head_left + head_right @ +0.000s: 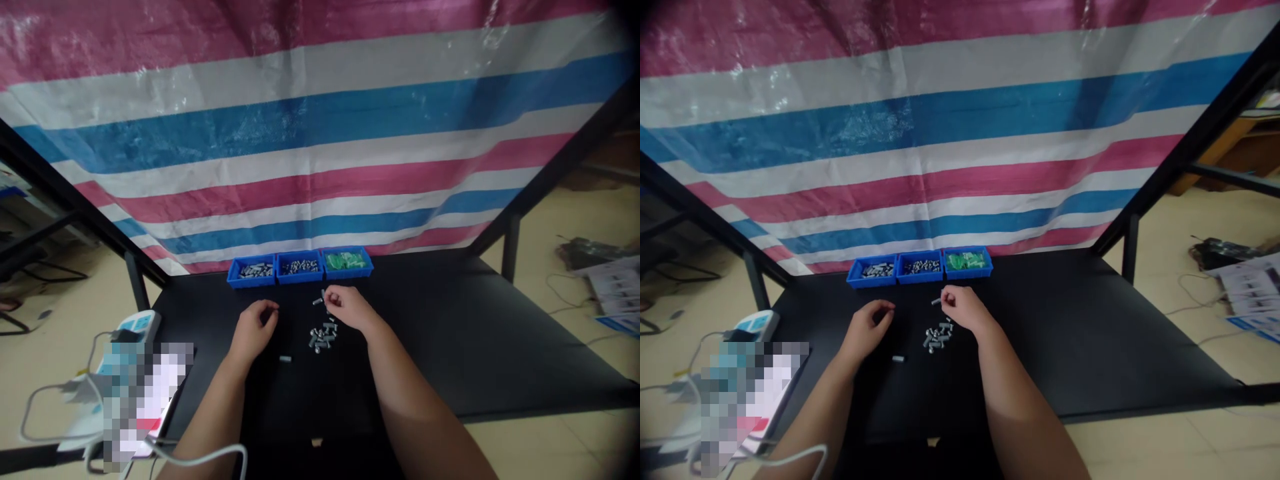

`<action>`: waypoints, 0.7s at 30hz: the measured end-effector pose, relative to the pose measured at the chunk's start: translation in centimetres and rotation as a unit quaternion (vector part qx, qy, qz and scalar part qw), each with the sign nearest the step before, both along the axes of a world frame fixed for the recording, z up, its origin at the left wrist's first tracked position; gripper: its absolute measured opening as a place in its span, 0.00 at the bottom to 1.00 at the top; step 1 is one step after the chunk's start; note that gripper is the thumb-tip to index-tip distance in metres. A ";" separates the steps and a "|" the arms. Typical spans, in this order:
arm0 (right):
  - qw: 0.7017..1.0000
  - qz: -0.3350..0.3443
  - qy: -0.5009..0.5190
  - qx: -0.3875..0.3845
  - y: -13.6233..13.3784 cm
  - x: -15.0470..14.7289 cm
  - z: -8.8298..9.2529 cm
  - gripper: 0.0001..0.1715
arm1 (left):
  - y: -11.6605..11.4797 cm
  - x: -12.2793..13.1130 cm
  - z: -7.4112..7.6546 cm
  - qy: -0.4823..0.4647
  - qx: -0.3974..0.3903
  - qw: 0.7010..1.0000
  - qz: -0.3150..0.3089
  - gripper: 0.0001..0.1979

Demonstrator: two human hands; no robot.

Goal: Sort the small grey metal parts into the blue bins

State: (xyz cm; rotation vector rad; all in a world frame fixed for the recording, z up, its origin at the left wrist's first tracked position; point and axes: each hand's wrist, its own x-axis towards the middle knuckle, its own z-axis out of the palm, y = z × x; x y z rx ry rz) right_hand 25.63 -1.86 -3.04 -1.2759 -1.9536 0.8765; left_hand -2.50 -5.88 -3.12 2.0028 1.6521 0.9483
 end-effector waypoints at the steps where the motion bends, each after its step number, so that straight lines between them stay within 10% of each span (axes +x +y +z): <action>1: 1.000 -0.017 0.014 0.010 0.0 -0.3 0.0 0.02 | -1.0 -0.1 0.0 -0.006 -0.009 1.000 -0.010 0.09; 9: 0.962 -0.192 0.125 0.146 2.1 -3.8 2.0 0.10 | -7.3 0.0 -0.9 0.004 -0.025 0.993 -0.116 0.13; 15: 0.987 -0.142 0.023 0.072 4.2 -3.6 3.1 0.15 | -7.5 0.2 -1.6 0.072 -0.017 0.990 -0.116 0.13; 21: 0.990 -0.031 -0.135 -0.039 0.0 0.1 2.9 0.06 | -7.3 0.1 -1.7 0.059 -0.007 0.991 -0.118 0.12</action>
